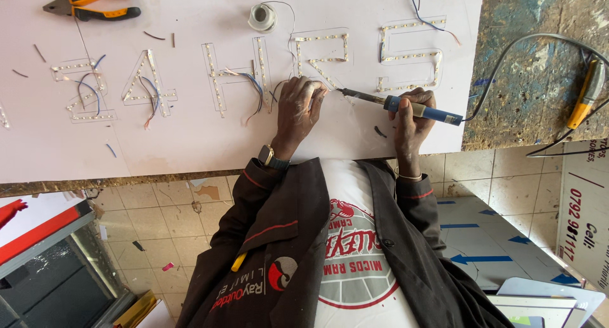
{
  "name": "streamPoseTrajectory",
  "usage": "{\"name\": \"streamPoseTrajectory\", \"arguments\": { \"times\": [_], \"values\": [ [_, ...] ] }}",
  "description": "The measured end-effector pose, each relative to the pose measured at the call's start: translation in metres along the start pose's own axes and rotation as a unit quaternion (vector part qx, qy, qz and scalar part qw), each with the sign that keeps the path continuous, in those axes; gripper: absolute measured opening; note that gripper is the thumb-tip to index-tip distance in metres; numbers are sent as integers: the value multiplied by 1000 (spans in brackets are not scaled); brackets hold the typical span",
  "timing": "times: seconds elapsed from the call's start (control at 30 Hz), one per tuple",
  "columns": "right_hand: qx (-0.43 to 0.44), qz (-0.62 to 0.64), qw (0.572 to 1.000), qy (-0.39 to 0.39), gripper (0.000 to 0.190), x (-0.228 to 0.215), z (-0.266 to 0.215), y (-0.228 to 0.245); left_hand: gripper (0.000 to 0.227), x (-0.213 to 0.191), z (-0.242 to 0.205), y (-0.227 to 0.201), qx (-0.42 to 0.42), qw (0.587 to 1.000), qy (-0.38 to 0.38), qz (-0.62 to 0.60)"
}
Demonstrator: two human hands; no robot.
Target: The person uses a soldering iron to connect wires to LED strips arranged in the shape of letters on a white board. They hold the soldering iron in their right hand and manipulate the wires with their left hand, applying solder to the connections.
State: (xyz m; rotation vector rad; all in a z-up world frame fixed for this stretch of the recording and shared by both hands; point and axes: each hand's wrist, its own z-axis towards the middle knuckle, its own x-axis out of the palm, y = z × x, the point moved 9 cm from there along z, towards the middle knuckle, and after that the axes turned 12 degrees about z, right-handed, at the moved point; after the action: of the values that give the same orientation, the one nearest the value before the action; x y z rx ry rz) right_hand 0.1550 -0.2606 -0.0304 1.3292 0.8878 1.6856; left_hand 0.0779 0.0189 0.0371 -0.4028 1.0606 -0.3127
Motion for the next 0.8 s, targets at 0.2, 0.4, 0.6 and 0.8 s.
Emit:
{"name": "streamPoseTrajectory", "arguments": {
  "times": [0.2,0.4,0.6,0.8],
  "values": [
    [0,-4,1000,1,38,-3,-1,-3,7,3,-2,3,5,1000,-6,12],
    [-14,13,1000,-20,37,3,1,6,7,1,1,1,-1,1000,-7,11],
    [-3,20,1000,-6,37,5,3,11,6,-5,2,0,-13,1000,-9,-4],
    [-5,27,1000,-14,35,4,2,7,5,-6,3,-2,-15,1000,-9,-3]
  ]
}}
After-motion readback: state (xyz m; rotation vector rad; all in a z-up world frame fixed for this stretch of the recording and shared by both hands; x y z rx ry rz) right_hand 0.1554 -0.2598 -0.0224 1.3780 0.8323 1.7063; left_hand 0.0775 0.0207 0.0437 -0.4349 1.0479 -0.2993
